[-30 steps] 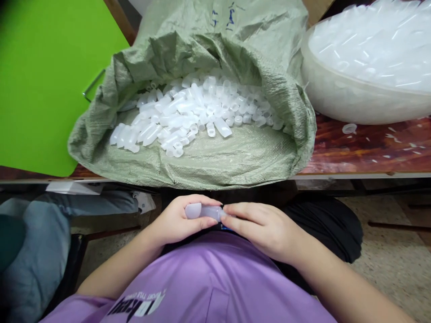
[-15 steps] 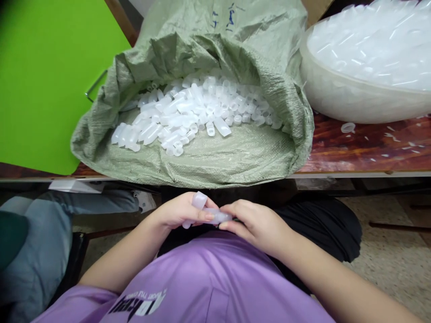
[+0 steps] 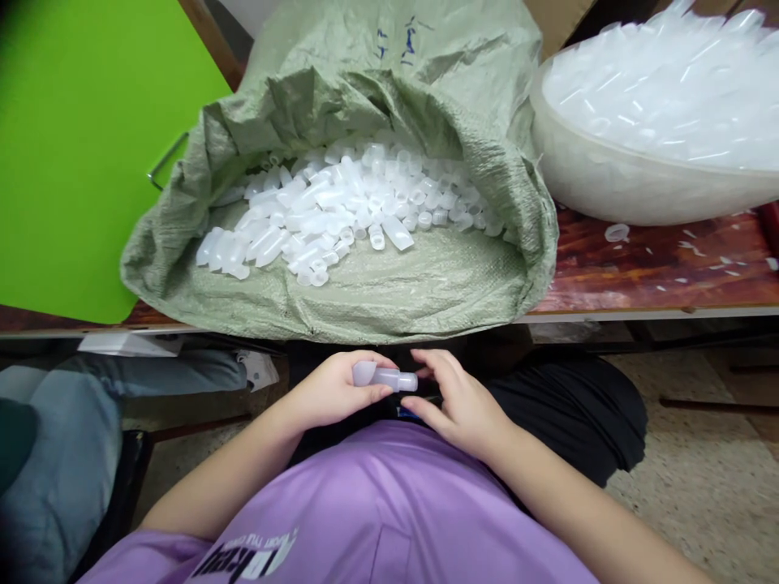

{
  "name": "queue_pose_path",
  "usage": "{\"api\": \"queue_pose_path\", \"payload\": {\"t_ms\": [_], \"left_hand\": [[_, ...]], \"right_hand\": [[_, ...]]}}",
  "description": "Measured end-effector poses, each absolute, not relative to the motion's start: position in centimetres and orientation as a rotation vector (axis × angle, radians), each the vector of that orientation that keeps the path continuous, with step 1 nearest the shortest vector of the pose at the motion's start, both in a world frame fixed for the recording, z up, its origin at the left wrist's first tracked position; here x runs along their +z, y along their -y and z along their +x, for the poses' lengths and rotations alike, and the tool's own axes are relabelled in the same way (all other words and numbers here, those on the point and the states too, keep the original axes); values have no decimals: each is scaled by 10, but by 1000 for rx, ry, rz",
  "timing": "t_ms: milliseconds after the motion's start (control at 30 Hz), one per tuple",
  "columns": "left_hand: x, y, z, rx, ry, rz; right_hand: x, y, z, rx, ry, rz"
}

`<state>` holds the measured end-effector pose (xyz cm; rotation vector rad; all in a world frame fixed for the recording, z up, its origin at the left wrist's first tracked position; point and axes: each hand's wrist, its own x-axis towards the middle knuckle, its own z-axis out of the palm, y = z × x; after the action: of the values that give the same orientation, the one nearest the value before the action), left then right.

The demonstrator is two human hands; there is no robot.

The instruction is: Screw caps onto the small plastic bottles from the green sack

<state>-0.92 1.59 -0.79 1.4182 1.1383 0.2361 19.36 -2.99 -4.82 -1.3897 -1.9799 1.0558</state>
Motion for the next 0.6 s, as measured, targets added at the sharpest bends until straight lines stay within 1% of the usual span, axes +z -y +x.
{"api": "queue_pose_path", "payload": {"t_ms": [33, 67, 133, 167, 200, 267, 367, 433, 600], "left_hand": [[-9, -15, -9, 227, -1129, 1421], [-9, -15, -9, 218, -1116, 1426], [-11, -15, -8, 211, -1109, 1427], [-12, -15, -9, 211, -1112, 1424], [-13, -15, -9, 211, -1111, 1415], [-16, -16, -11, 218, -1095, 1382], [-22, -19, -14, 214, -1066, 1345], [-24, -20, -15, 193, -1044, 1323], [-21, -21, -15, 125, -986, 1239]], "right_hand": [[-50, 29, 192, 1028, 2001, -1365], [-52, 28, 191, 1073, 1999, -1357], [-57, 26, 189, 1276, 1901, -1395], [-59, 26, 189, 1325, 1838, -1425], [-61, 26, 190, 1300, 1813, -1438], [-63, 25, 193, 1081, 1928, -1366], [-61, 25, 198, 721, 2242, -1181], [-58, 24, 199, 629, 2368, -1133], [-55, 19, 194, 530, 2509, -976]]}}
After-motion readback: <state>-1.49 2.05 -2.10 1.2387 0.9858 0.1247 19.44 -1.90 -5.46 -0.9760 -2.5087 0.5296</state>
